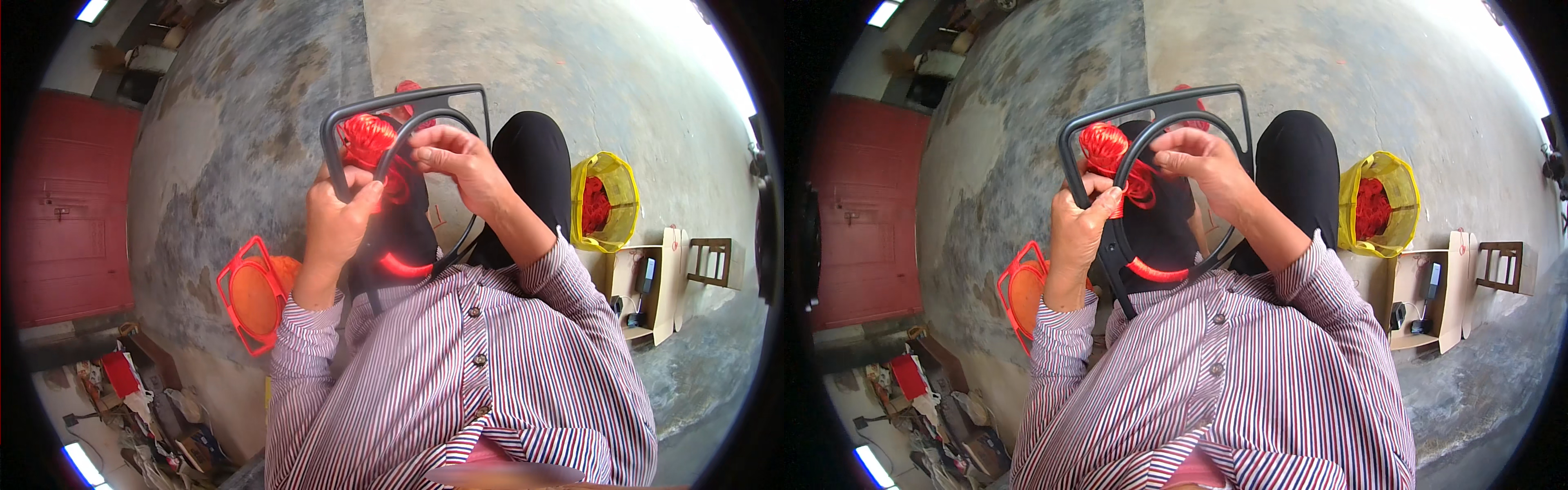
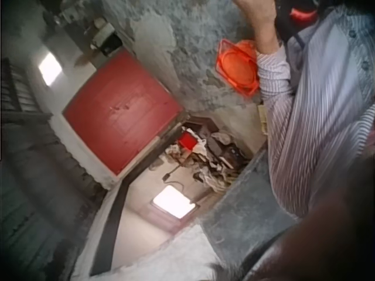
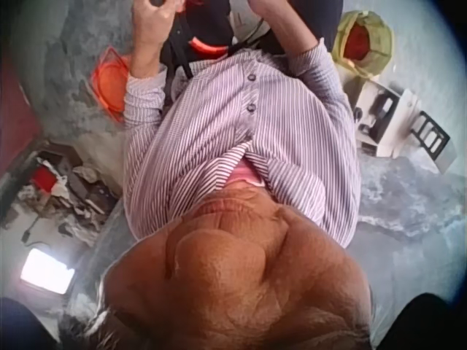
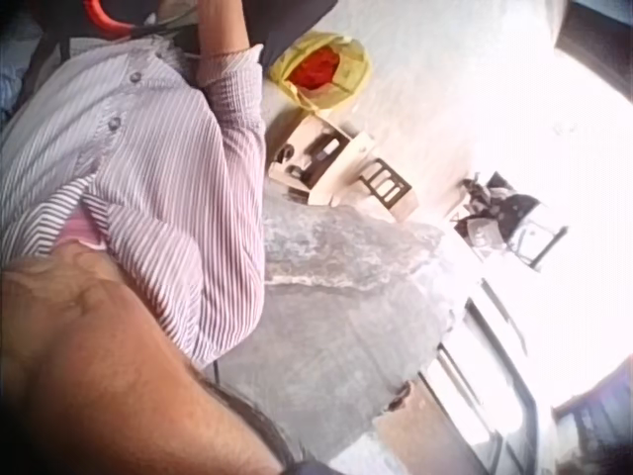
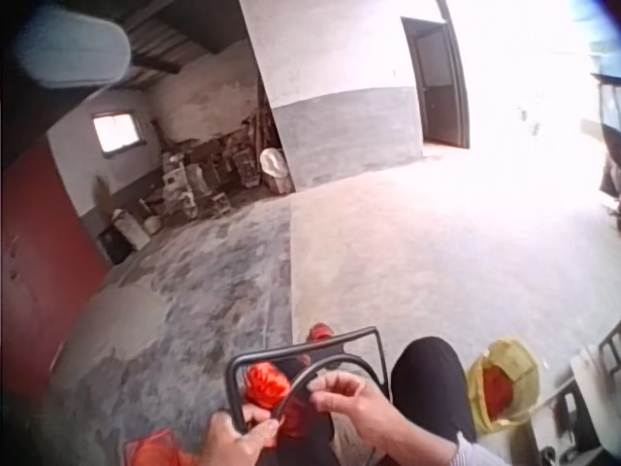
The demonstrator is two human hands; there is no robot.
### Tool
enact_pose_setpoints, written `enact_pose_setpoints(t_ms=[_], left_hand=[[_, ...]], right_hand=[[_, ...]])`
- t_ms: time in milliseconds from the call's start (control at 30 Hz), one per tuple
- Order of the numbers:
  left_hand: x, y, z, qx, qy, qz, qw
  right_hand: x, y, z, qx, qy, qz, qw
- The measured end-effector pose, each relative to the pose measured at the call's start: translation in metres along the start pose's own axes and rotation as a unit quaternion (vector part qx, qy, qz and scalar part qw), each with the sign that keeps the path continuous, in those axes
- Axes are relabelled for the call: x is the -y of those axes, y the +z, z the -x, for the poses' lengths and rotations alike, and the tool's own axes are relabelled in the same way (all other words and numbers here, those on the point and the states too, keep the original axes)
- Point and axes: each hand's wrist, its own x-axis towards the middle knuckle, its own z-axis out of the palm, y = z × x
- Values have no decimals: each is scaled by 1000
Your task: The person wraps red string around a black plastic frame by hand.
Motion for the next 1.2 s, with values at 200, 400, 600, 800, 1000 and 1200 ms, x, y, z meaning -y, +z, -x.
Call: enact_pose_setpoints(t_ms=[200,400,600,800,1000,1200], left_hand=[[-13,19,0,-20,136,-9,990],[10,0,2,-65,86,7,994],[25,-20,2,-13,-123,237,964],[29,-26,3,35,-170,265,948],[11,-16,-4,54,-151,212,964],[-5,-1,-1,71,-51,63,994]], right_hand=[[22,29,0,-102,-354,579,727],[39,33,15,-112,-277,109,948],[50,12,42,172,-128,-54,975],[-3,8,56,-39,4,62,997],[-8,-24,-7,-107,45,183,976],[-6,8,-21,46,-22,151,987]])
